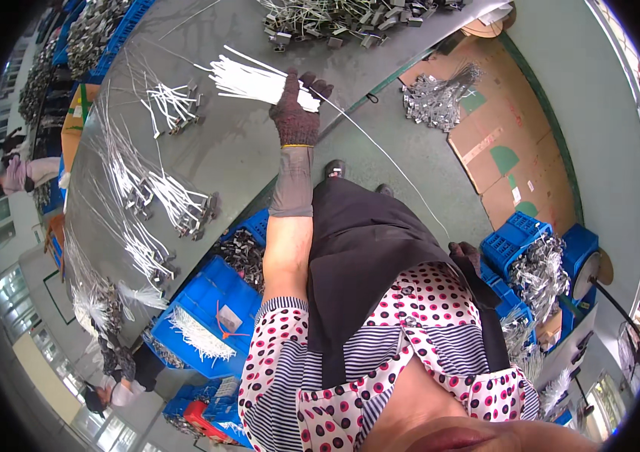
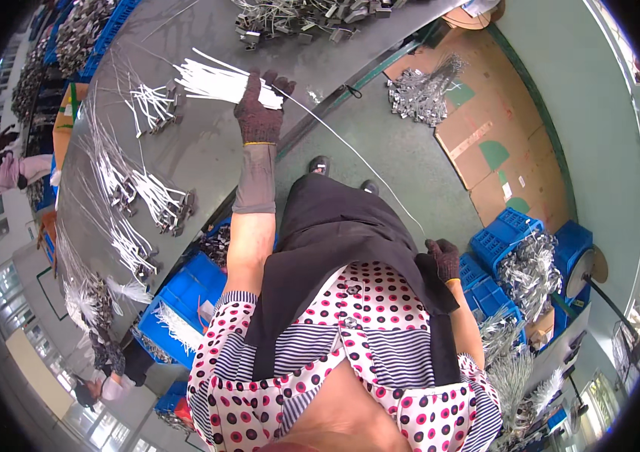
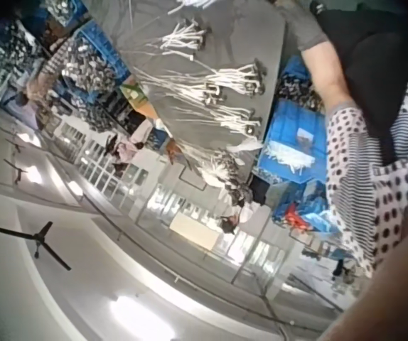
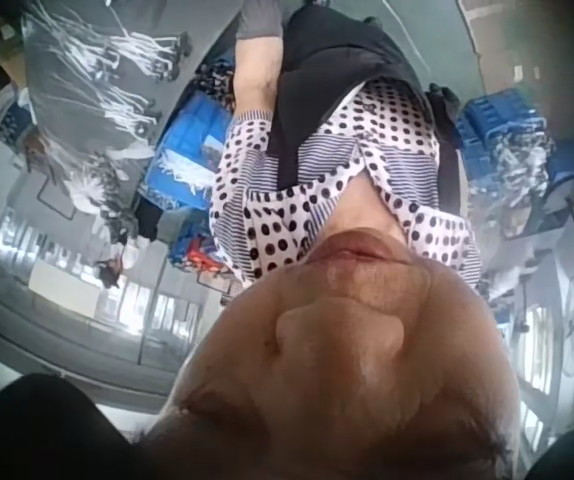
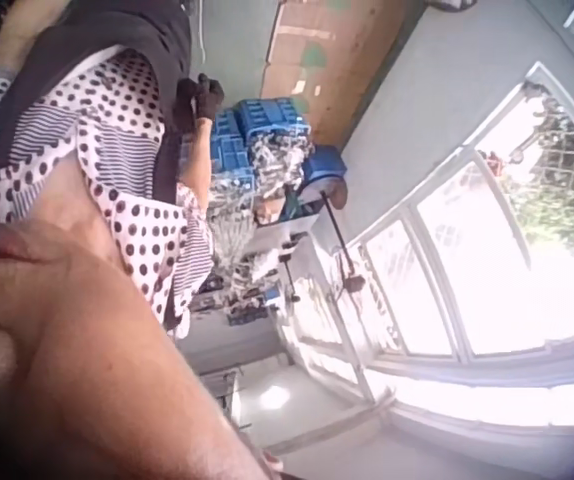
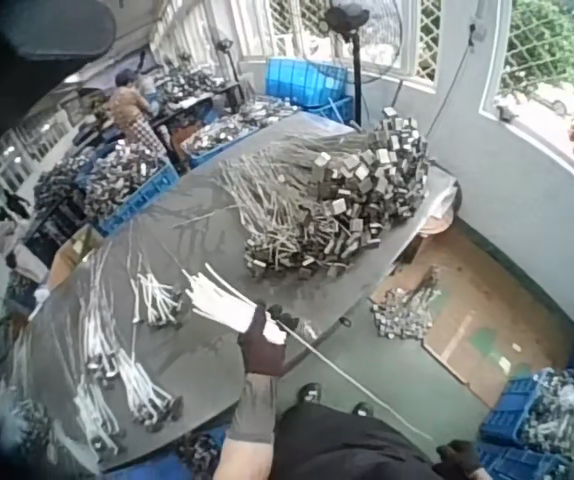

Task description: Organizing and bundling white electrical wires at a manual assembly station.

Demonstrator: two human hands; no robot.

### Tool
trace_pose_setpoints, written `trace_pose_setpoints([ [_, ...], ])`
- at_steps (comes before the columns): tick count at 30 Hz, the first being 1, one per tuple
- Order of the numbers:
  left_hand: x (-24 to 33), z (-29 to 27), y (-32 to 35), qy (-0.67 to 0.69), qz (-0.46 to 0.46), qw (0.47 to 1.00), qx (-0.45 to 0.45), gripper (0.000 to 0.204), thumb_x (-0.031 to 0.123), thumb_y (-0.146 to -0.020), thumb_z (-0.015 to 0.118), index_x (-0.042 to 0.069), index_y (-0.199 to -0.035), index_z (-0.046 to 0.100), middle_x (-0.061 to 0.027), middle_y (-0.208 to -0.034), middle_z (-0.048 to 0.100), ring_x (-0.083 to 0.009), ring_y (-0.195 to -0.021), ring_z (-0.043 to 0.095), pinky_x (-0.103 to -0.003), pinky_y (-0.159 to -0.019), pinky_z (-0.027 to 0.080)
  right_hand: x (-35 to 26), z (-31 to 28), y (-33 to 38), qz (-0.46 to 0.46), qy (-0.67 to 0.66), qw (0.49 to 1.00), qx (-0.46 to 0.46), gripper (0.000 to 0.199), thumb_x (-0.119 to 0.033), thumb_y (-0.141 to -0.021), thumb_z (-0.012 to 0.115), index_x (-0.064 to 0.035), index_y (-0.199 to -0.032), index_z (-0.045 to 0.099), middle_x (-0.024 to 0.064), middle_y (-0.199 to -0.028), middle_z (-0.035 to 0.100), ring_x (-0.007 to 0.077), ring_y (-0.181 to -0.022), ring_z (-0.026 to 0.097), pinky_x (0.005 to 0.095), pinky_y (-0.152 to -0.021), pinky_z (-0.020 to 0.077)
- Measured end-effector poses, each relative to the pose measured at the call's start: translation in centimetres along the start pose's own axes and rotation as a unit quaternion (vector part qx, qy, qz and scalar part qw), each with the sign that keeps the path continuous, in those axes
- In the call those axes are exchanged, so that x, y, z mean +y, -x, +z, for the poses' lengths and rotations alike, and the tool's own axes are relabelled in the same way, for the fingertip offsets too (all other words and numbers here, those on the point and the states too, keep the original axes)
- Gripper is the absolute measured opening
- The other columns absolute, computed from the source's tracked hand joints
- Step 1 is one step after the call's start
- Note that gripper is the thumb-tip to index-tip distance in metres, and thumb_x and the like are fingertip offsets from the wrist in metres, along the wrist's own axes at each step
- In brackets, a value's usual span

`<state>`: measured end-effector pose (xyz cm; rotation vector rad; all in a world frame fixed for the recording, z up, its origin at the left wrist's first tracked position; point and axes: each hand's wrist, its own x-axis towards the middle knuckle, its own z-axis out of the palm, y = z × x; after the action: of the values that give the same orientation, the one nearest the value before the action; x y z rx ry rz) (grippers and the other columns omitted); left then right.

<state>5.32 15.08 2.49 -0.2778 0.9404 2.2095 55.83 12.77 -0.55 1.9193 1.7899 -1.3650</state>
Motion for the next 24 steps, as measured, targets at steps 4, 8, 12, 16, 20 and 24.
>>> trace_pose_setpoints([
  [4,-0.2,-0.2,0.3,-0.021,-0.023,1.0,0.001,0.023,0.018,-0.093,0.068,0.005,-0.11,0.06,-0.0141,-0.09,0.065,-0.0292,-0.069,0.066,-0.054,-0.07,0.059,0.3,0.5,-1.9,-0.012,-0.028,0.999,0.026,0.039,-0.037,-0.085,0.071,0.0028,-0.085,0.07,0.0118,-0.073,0.069,0.0192,-0.066,0.062,0.0346,-0.064,0.0491],
  [8,-0.6,-3.1,-0.4,-0.037,-0.043,0.997,-0.052,0.023,0.016,-0.096,0.063,0.004,-0.115,0.058,-0.0146,-0.097,0.064,-0.0303,-0.08,0.066,-0.054,-0.078,0.059,-4.6,2.4,-4.6,0.01,-0.033,0.999,-0.009,0.037,-0.034,-0.082,0.074,0.0024,-0.088,0.07,0.0104,-0.075,0.069,0.017,-0.065,0.062,0.0322,-0.063,0.0499],
  [12,-0.1,-1.4,1.6,-0.124,-0.077,0.989,-0.022,0.022,0.011,-0.091,0.069,-0.002,-0.106,0.06,-0.0177,-0.094,0.068,-0.0291,-0.073,0.068,-0.047,-0.068,0.062,-13.6,5.6,-7.7,-0.089,-0.182,0.977,-0.065,0.046,-0.035,-0.083,0.074,0.0028,-0.108,0.068,0.0118,-0.095,0.071,0.0174,-0.08,0.065,0.0304,-0.066,0.0539],
  [16,0.8,-1.4,1.1,-0.278,-0.023,0.955,-0.096,0.018,0.014,-0.092,0.069,-0.003,-0.1,0.07,-0.0118,-0.096,0.072,-0.0188,-0.086,0.07,-0.035,-0.074,0.061,-26.3,8.3,-11.0,-0.159,-0.233,0.956,-0.076,0.062,-0.044,-0.089,0.067,0.0042,-0.127,0.057,0.019,-0.114,0.066,0.022,-0.093,0.065,0.034,-0.068,0.057],
  [20,2.7,-1.5,-1.3,-0.346,-0.012,0.936,-0.053,0.019,0.015,-0.092,0.069,-0.002,-0.101,0.072,-0.0072,-0.095,0.072,-0.015,-0.084,0.068,-0.032,-0.074,0.057,-38.5,11.3,-12.6,-0.237,-0.28,0.924,-0.107,0.069,-0.054,-0.093,0.056,0.0054,-0.129,0.054,0.0229,-0.119,0.062,0.028,-0.096,0.066,0.0367,-0.066,0.0587],
  [24,6.3,-2.4,-5.5,-0.457,0.118,0.881,-0.038,0.024,0.02,-0.089,0.072,0.0,-0.102,0.074,-0.0035,-0.089,0.07,-0.012,-0.079,0.064,-0.029,-0.072,0.051,-46.9,13.9,-13.0,-0.231,-0.204,0.947,-0.093,0.07,-0.055,-0.094,0.053,0.0064,-0.128,0.054,0.0228,-0.117,0.062,0.0323,-0.094,0.067,0.0387,-0.064,0.0597],
])
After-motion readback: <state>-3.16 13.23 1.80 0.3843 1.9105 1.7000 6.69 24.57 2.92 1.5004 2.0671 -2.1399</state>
